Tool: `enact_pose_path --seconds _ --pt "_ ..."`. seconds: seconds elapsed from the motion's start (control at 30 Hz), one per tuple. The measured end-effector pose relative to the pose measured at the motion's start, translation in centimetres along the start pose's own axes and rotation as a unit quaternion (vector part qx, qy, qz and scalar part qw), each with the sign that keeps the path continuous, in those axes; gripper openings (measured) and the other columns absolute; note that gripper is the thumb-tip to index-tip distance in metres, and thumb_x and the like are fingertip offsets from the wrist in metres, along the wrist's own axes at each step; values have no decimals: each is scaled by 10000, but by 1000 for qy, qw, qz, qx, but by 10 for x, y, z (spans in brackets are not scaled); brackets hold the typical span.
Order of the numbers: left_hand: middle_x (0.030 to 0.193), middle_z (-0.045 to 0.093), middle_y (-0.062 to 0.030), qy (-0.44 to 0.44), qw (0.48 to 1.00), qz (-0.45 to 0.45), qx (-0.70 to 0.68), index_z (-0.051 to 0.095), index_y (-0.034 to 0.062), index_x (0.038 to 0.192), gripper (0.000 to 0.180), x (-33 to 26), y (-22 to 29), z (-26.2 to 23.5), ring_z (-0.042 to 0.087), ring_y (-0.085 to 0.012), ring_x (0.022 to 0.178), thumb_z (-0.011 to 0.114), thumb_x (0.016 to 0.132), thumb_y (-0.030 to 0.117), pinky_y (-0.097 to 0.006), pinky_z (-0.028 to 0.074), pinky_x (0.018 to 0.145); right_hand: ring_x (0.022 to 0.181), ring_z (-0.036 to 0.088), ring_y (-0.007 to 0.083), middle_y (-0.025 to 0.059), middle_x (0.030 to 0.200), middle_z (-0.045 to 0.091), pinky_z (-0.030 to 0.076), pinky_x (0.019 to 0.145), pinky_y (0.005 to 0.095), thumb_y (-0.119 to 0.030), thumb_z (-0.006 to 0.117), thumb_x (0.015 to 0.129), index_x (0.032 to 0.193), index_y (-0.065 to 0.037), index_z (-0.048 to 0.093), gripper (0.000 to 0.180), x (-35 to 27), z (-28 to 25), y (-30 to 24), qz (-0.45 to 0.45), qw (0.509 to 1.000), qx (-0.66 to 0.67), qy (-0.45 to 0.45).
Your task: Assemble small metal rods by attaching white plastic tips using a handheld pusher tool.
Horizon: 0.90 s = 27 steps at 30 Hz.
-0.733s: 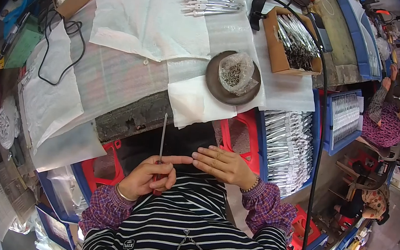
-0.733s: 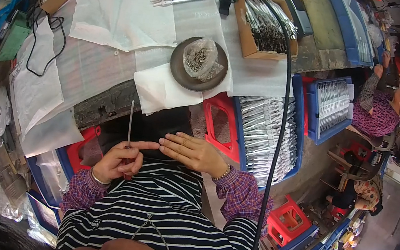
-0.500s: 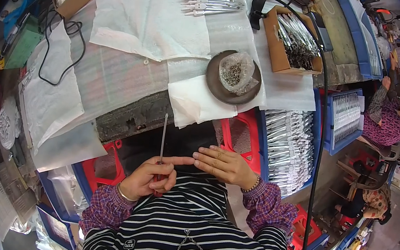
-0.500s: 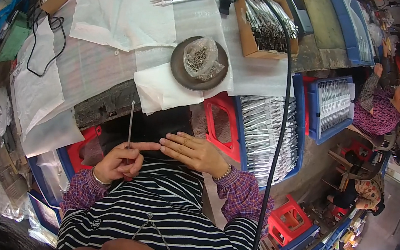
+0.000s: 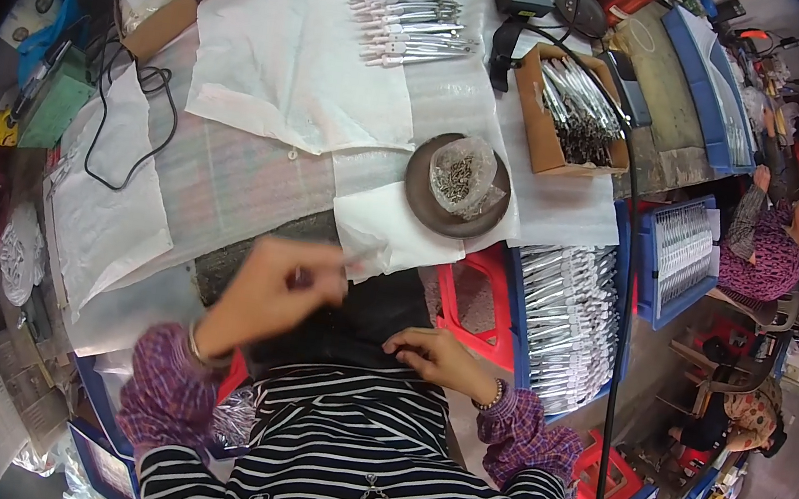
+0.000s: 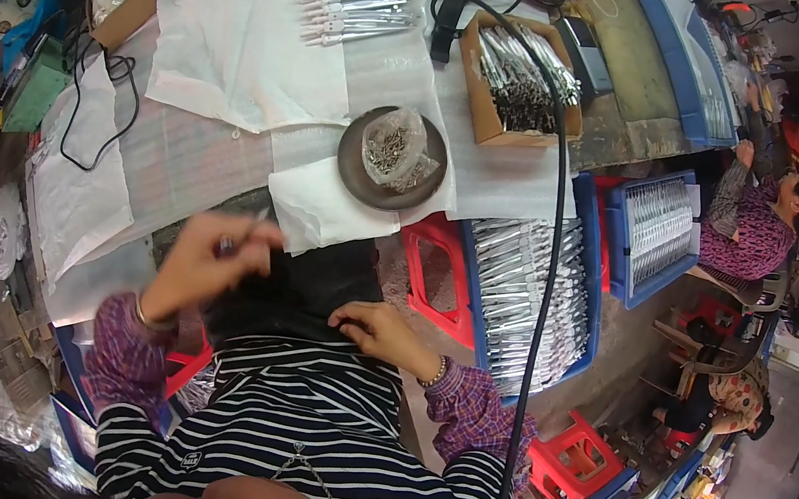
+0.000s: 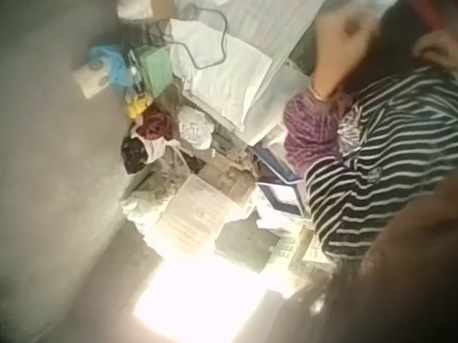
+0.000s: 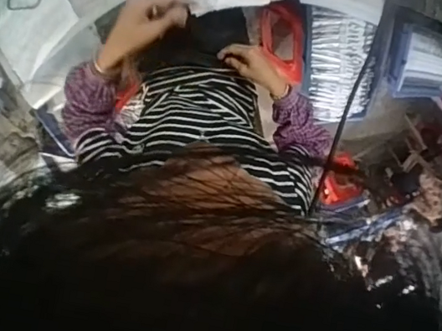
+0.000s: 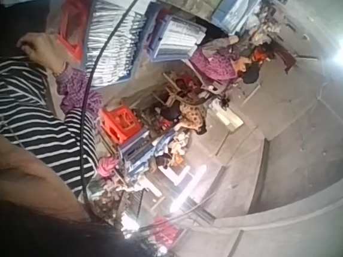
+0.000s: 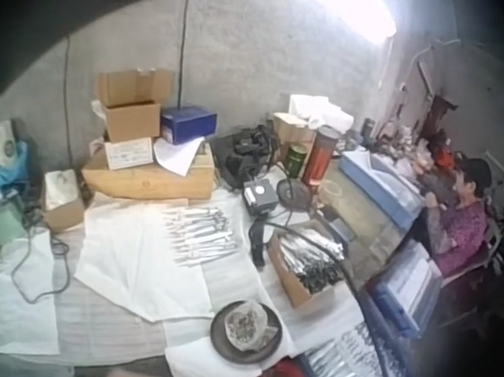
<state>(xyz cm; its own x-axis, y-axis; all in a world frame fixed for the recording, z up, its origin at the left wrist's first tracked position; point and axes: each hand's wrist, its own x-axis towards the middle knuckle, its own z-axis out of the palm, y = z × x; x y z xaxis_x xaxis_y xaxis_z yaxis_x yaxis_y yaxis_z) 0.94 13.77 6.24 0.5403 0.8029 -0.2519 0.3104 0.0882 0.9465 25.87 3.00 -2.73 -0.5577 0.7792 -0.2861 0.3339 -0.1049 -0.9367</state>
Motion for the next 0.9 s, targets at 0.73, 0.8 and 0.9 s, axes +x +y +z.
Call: enact_pose_path --seconds 0.73,0.8,0.9 --pt "856 610 -67 265 802 177 505 602 113 880 112 209 -20 -55 616 -299 704 596 772 143 -397 483 594 805 631 281 112 872 640 495 705 337 -13 563 779 932 -13 620 163 -1 7 16 -18 995 15 101" --pt "851 626 -70 263 813 187 484 611 108 876 112 208 -22 -59 620 -302 720 586 767 118 -385 487 609 804 633 275 117 873 637 492 703 330 -6 563 789 950 -11 619 171 -2 9 17 -20 994 9 104" --pt "817 641 -91 289 842 197 410 633 80 882 117 198 -21 -71 624 -293 713 592 775 104 -358 479 615 809 637 265 120 886 638 491 708 318 -1 563 802 983 -13 620 190 -2 11 17 -27 995 14 99"
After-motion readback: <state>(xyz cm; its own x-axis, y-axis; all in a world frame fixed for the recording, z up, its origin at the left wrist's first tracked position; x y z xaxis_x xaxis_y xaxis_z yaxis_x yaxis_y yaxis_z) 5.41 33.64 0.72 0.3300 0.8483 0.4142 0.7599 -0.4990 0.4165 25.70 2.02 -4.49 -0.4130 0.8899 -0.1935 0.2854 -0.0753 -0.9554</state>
